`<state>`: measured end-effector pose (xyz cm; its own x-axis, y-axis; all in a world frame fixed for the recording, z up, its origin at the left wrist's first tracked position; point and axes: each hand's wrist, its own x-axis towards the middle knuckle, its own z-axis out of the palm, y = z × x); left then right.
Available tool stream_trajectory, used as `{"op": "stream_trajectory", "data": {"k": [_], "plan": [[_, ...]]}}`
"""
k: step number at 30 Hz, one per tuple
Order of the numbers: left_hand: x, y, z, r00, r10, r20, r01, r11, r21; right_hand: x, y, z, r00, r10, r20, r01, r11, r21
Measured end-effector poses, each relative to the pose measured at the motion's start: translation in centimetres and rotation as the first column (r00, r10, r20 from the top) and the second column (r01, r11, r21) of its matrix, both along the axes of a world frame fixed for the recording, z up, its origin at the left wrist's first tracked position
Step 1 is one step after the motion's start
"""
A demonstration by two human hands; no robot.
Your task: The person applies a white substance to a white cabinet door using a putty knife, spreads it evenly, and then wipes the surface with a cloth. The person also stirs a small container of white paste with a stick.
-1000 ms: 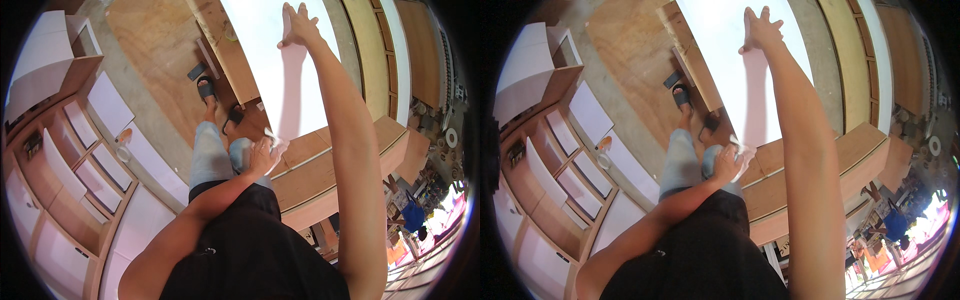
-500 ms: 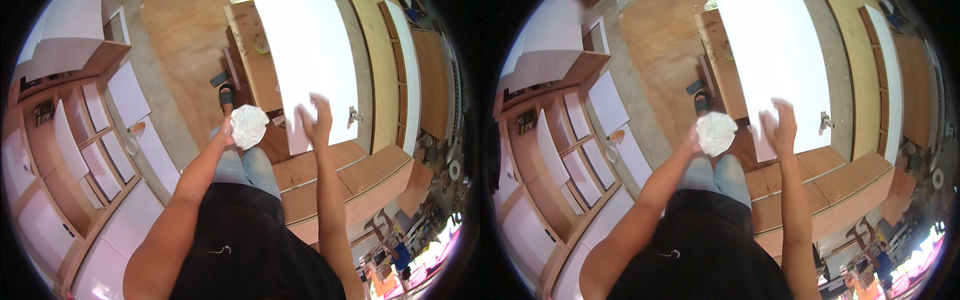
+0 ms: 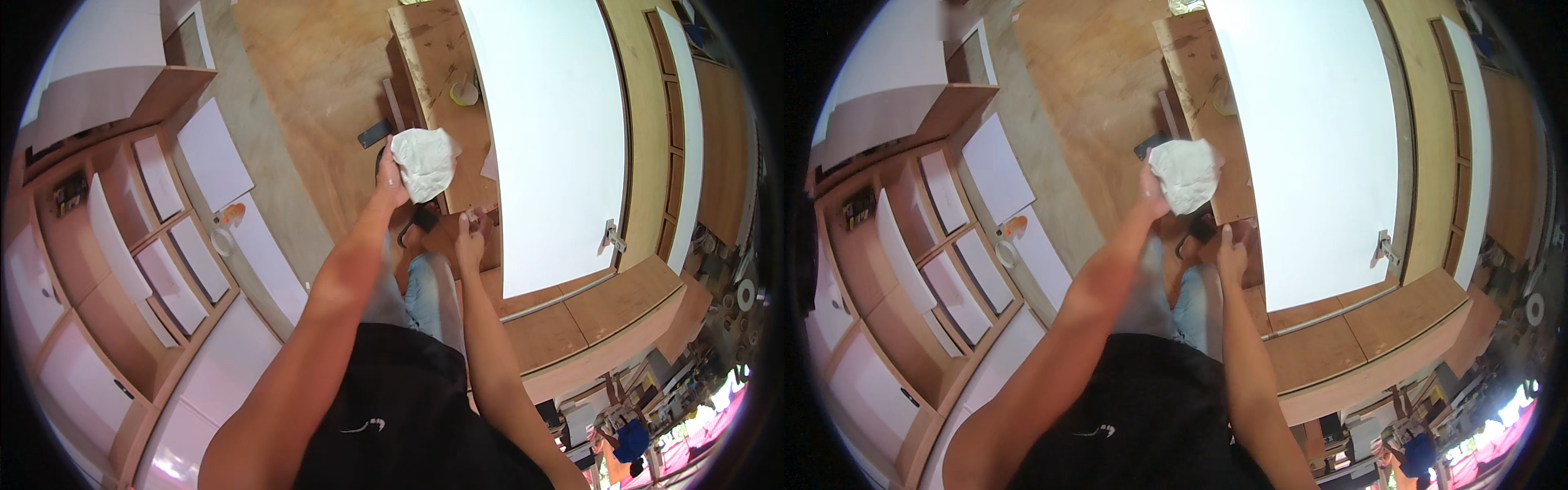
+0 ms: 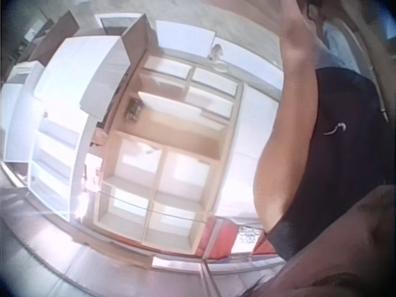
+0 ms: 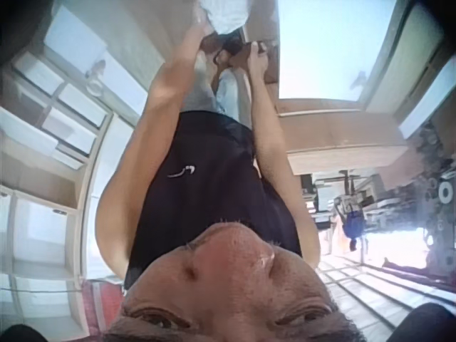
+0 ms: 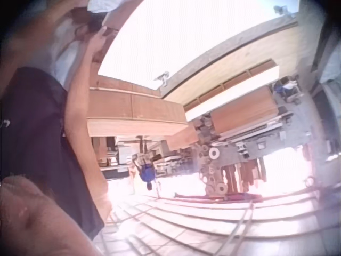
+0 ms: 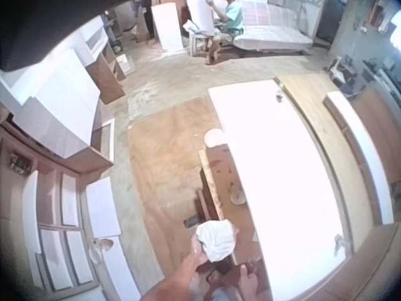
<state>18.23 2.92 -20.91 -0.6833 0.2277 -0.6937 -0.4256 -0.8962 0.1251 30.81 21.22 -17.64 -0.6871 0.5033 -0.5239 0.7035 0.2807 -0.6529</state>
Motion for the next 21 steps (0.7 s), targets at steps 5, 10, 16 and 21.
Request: {"op": "stream_trajectory", "data": {"k": [5,10,16,21], "plan": [[-1.5,-5.1,-1.0,0.997,-0.083,0.004,0.083,0.997,0.001,-11.9,-3.2,1.4,0.956,-0.188,0.224,0.212,0.974,-0.086],[-3.5,-7.4,0.7,0.979,-0.204,-0.021,0.203,0.978,-0.045,-13.9,-3.1,-1.3,0.953,0.010,0.303,-0.089,0.964,0.249],[-4.9,-4.7,0.0,0.953,-0.301,0.041,0.298,0.953,0.055,-4.8,2.4,-10.6,0.941,-0.015,0.339,-0.152,0.875,0.460],[-5.4,0.2,-1.3,0.935,-0.353,-0.025,0.350,0.933,-0.083,-1.5,-1.9,2.4,0.988,-0.055,0.142,0.020,0.972,0.236]]}}
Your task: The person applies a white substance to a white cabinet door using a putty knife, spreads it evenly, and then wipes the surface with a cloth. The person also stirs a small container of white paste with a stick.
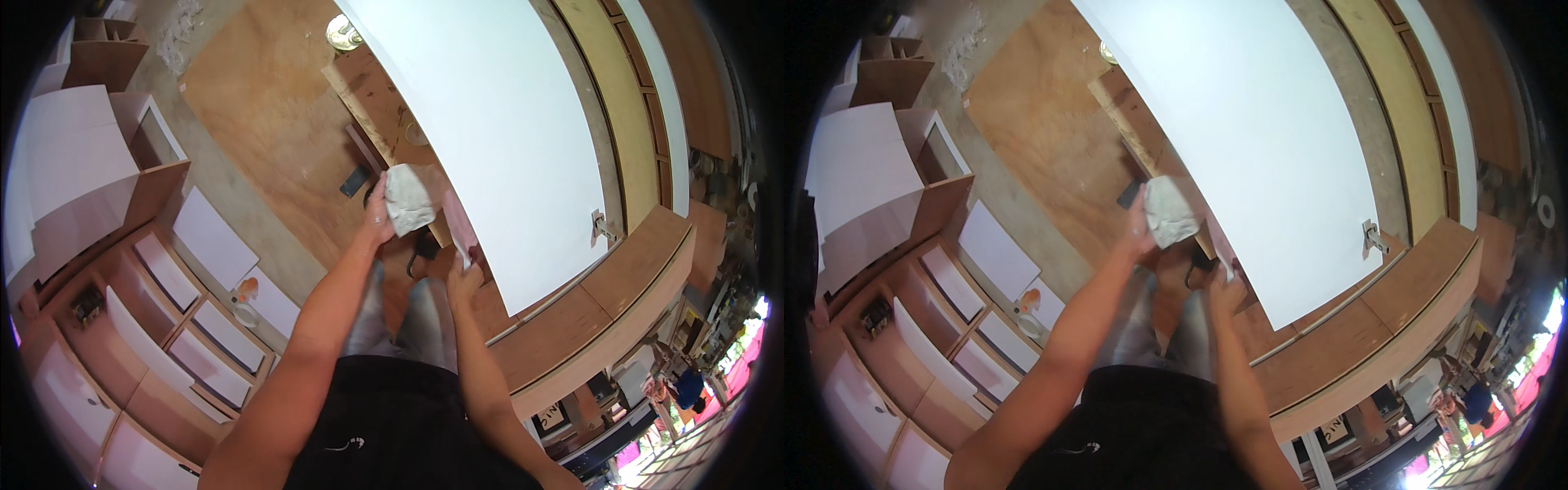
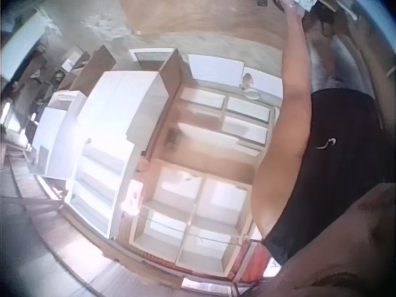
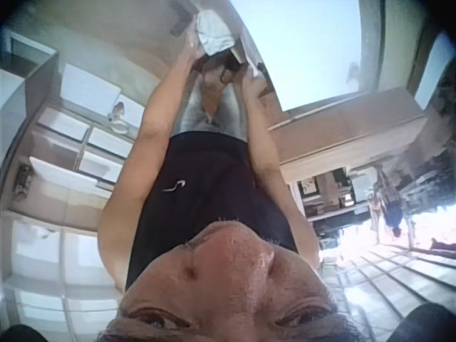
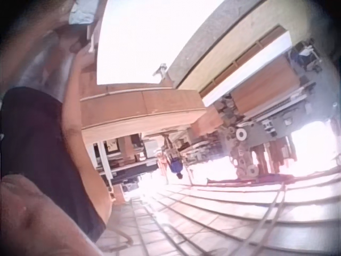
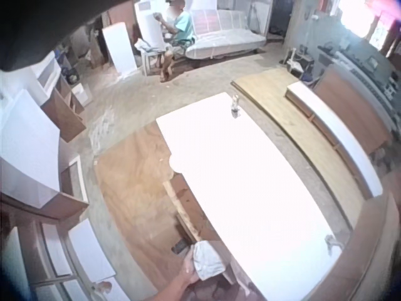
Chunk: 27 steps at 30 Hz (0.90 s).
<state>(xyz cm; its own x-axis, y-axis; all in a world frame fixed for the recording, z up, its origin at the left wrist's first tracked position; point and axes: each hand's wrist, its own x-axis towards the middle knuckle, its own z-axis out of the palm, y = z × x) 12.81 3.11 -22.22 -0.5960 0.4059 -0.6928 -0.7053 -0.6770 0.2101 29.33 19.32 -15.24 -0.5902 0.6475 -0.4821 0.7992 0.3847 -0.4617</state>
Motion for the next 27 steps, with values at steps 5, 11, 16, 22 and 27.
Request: {"op": "stream_trajectory", "data": {"k": [5,11,16,22,27], "plan": [[5.4,0.5,-2.1,0.998,-0.017,0.058,0.049,0.798,-0.600,8.3,-1.6,8.4,0.978,0.013,-0.206,-0.051,0.983,-0.179],[19.3,0.6,11.3,0.904,-0.419,0.089,0.427,0.860,-0.279,6.9,-3.7,15.2,0.898,0.123,-0.422,-0.277,0.904,-0.327],[15.0,0.1,14.9,0.989,-0.135,-0.057,0.145,0.961,0.234,1.8,-3.0,18.5,0.584,0.430,-0.689,-0.716,0.673,-0.186],[-0.7,3.9,25.5,0.951,0.273,-0.144,-0.228,0.936,0.270,-12.4,7.6,19.5,0.590,0.349,-0.728,-0.461,0.886,0.051],[-11.6,9.1,17.3,0.230,-0.850,-0.474,-0.404,0.360,-0.841,-25.3,16.1,14.8,0.607,0.757,-0.240,-0.622,0.641,0.450]]}}
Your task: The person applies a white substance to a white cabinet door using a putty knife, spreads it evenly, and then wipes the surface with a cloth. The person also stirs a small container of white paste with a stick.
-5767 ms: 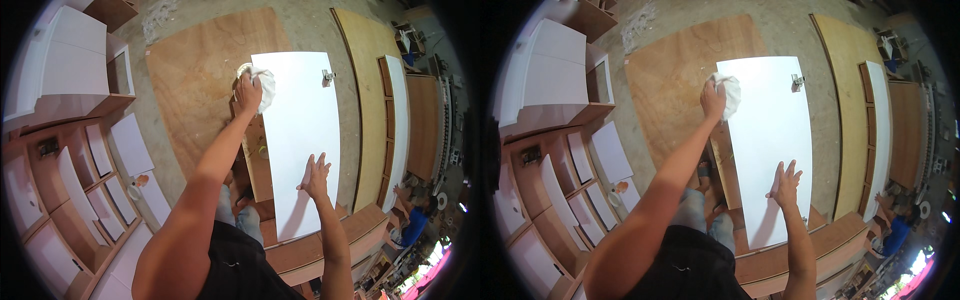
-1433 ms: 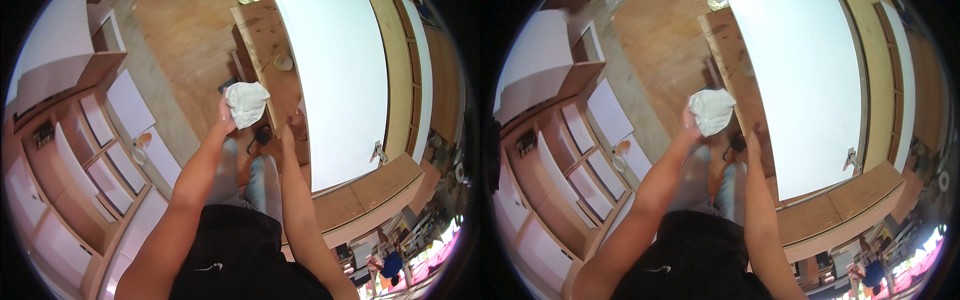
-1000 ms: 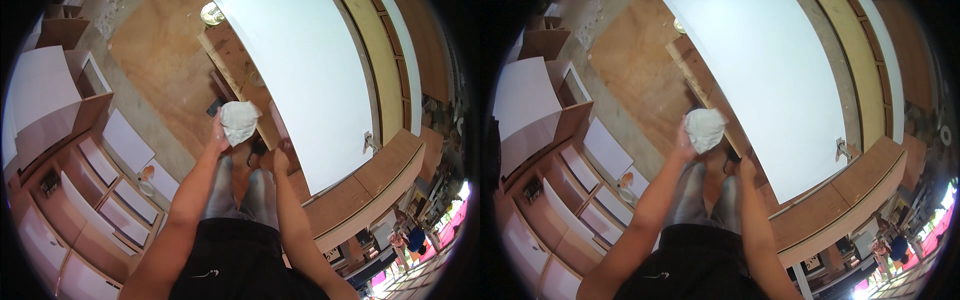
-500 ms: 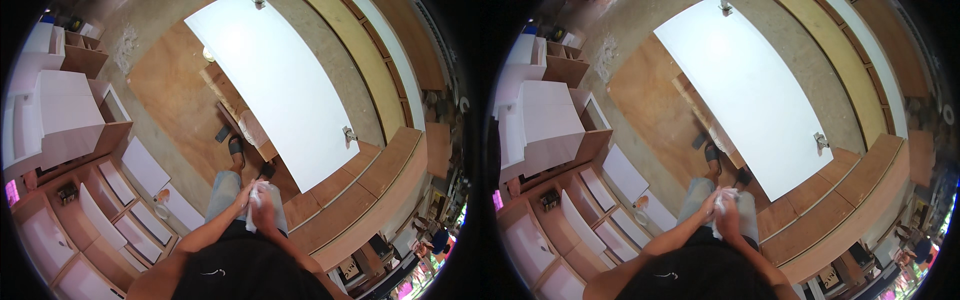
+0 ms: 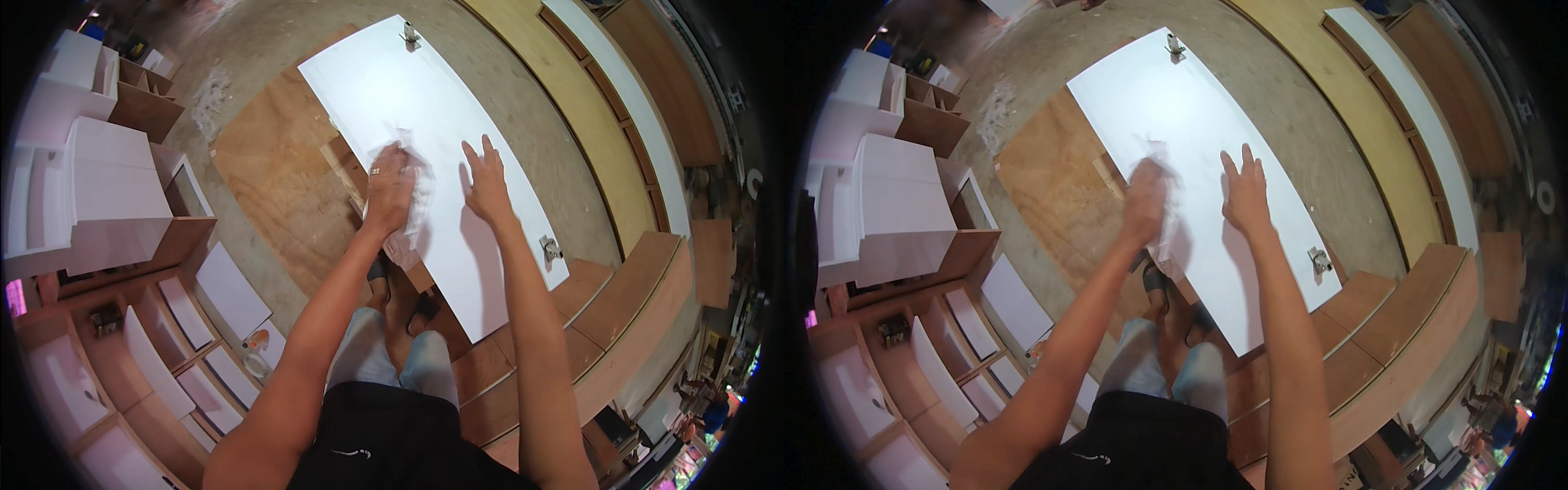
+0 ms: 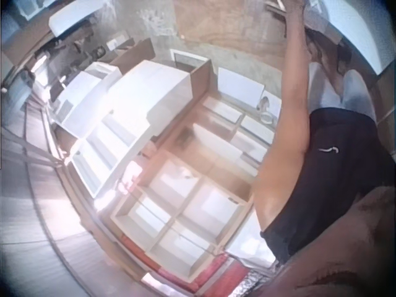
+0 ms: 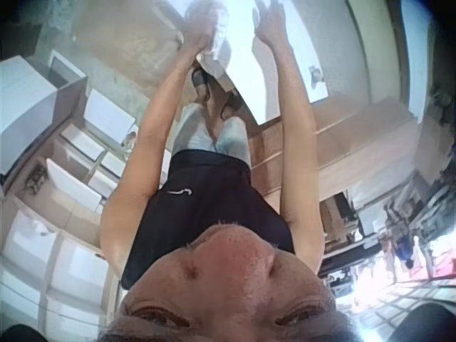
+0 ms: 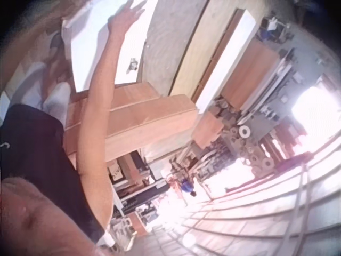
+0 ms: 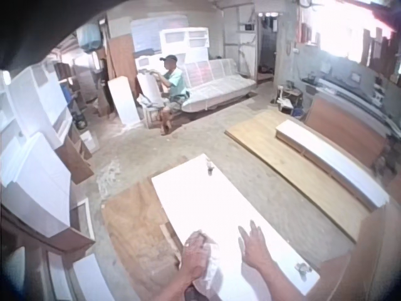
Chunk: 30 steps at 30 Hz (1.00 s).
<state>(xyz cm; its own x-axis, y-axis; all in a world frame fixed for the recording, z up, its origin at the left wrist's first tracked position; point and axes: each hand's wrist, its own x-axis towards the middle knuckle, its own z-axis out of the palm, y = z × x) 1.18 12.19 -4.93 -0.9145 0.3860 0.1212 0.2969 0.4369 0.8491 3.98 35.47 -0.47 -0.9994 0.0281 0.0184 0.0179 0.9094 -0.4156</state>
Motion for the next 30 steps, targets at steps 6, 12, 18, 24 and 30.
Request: {"op": "stream_trajectory", "data": {"k": [6,12,18,24,30], "plan": [[-3.3,4.8,1.4,0.965,-0.135,-0.226,-0.040,0.772,-0.634,-8.9,-0.4,2.1,0.736,0.031,0.677,-0.173,0.975,0.143],[0.2,1.9,0.3,0.938,-0.329,-0.111,0.172,0.719,-0.674,-8.0,-1.6,0.6,0.803,-0.031,0.595,-0.129,0.966,0.224],[-19.9,-3.8,-1.2,0.909,0.239,-0.343,-0.415,0.610,-0.675,-9.2,-2.7,3.4,0.751,-0.038,0.660,-0.143,0.965,0.218],[-19.5,-1.8,-1.6,0.902,0.291,-0.317,-0.430,0.553,-0.714,-9.8,-2.8,3.4,0.741,-0.068,0.668,-0.113,0.968,0.225],[-22.8,-4.0,-0.6,0.892,0.302,-0.337,-0.452,0.611,-0.650,-10.2,-3.3,3.9,0.738,-0.073,0.671,-0.120,0.964,0.237]]}}
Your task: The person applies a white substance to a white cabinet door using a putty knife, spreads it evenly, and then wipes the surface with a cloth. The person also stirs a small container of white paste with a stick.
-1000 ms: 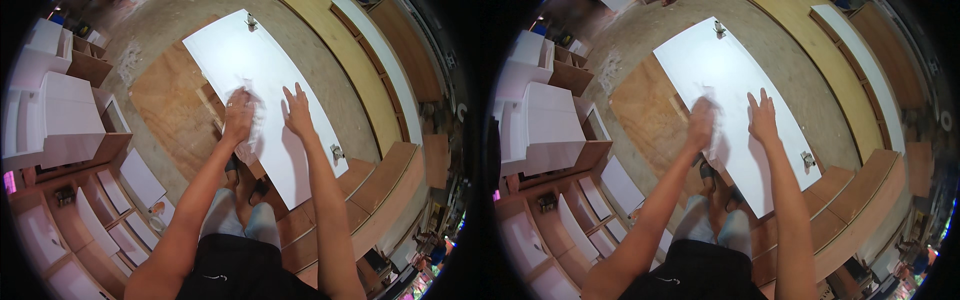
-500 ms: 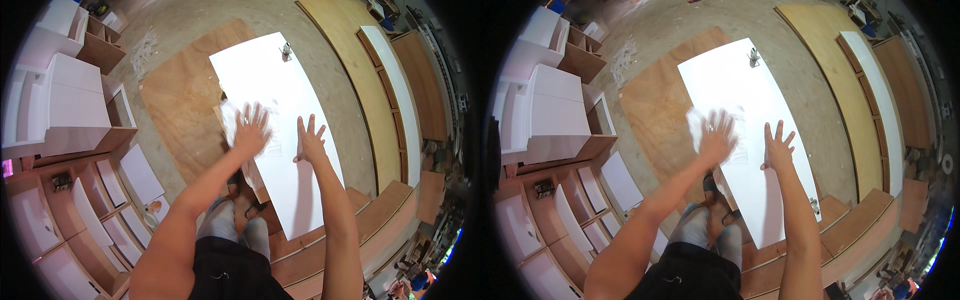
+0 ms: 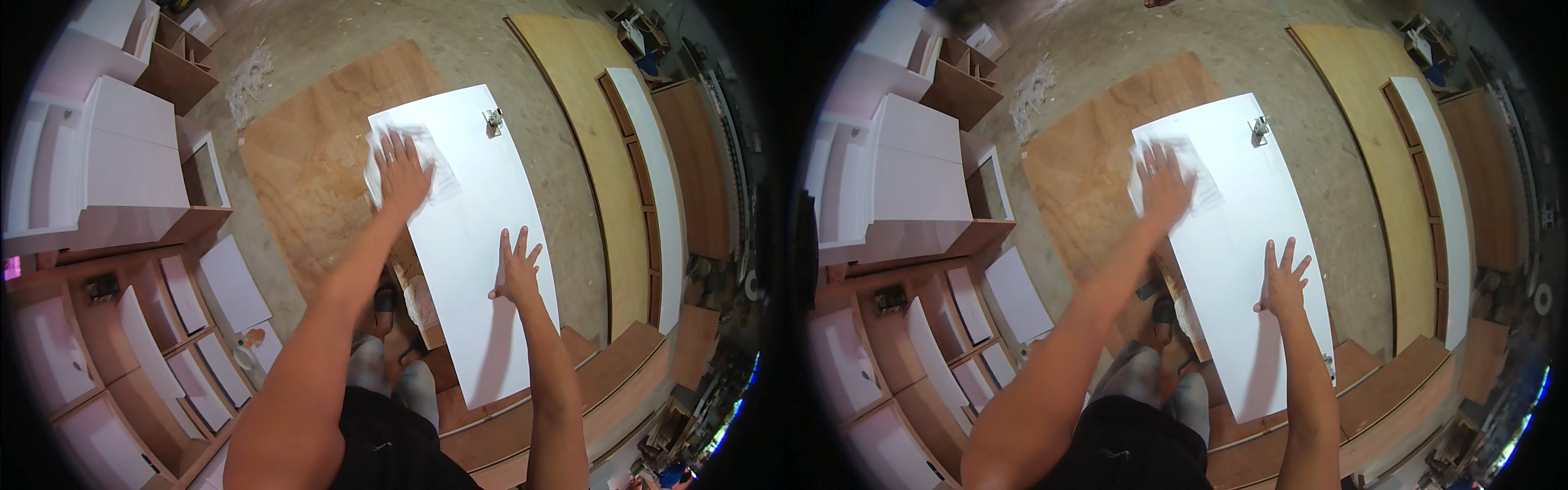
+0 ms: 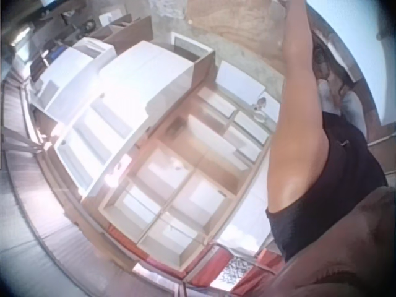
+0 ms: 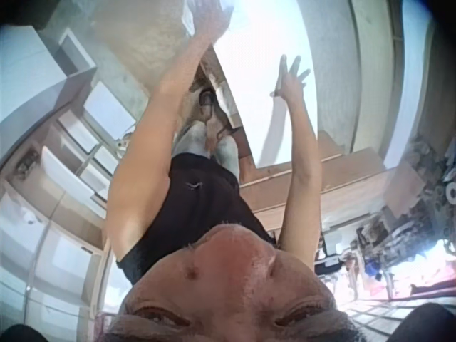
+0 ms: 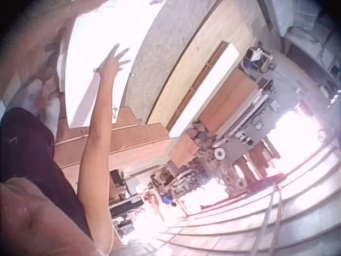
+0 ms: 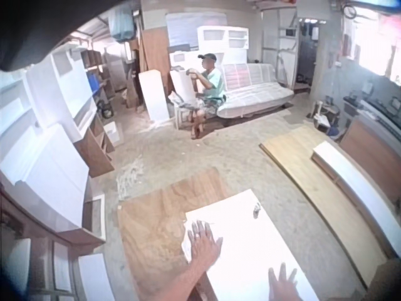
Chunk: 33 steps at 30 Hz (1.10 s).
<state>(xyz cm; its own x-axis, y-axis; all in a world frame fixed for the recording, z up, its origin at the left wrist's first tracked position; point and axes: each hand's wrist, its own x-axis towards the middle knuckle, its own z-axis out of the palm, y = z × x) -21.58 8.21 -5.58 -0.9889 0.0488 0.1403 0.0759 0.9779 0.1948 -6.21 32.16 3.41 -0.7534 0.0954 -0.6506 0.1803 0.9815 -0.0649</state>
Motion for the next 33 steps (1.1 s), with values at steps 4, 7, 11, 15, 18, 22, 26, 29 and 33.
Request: {"op": "stream_trajectory", "data": {"k": [4,7,11,15,18,22,26,29,33], "plan": [[-5.4,-1.9,-0.4,0.992,0.117,-0.052,-0.117,0.993,0.003,-0.5,-0.9,0.3,1.000,0.010,0.013,-0.010,1.000,0.001],[3.0,1.8,1.4,0.969,-0.041,0.243,0.041,0.999,0.006,-0.1,0.1,0.3,1.000,-0.020,0.019,0.020,1.000,0.010],[-2.1,-1.3,1.5,0.995,0.000,0.102,0.001,1.000,-0.011,-0.3,-0.2,0.7,1.000,-0.003,0.007,0.003,1.000,-0.010],[-4.4,-1.8,-0.1,0.995,0.097,0.022,-0.096,0.995,-0.026,-0.5,-0.6,0.4,1.000,0.013,0.007,-0.013,1.000,-0.003],[3.3,0.3,0.5,0.976,-0.122,0.181,0.127,0.992,-0.020,-0.1,-0.1,0.2,1.000,-0.006,0.014,0.006,1.000,0.010],[-4.7,-2.9,0.8,0.999,0.035,-0.028,-0.036,0.999,-0.036,-0.3,-0.4,0.5,1.000,-0.004,-0.005,0.003,1.000,-0.015],[-2.0,-0.5,-0.3,0.998,0.002,0.070,0.000,0.999,-0.036,-0.3,-0.3,0.3,1.000,-0.009,0.004,0.009,1.000,-0.012],[2.0,-0.2,0.3,0.977,-0.173,0.126,0.179,0.983,-0.039,-0.2,0.0,0.2,1.000,-0.021,0.001,0.021,1.000,-0.015],[-6.8,-2.2,0.6,0.997,0.072,-0.035,-0.073,0.997,-0.009,-0.5,-0.7,0.7,1.000,-0.004,-0.006,0.003,1.000,-0.016]]}}
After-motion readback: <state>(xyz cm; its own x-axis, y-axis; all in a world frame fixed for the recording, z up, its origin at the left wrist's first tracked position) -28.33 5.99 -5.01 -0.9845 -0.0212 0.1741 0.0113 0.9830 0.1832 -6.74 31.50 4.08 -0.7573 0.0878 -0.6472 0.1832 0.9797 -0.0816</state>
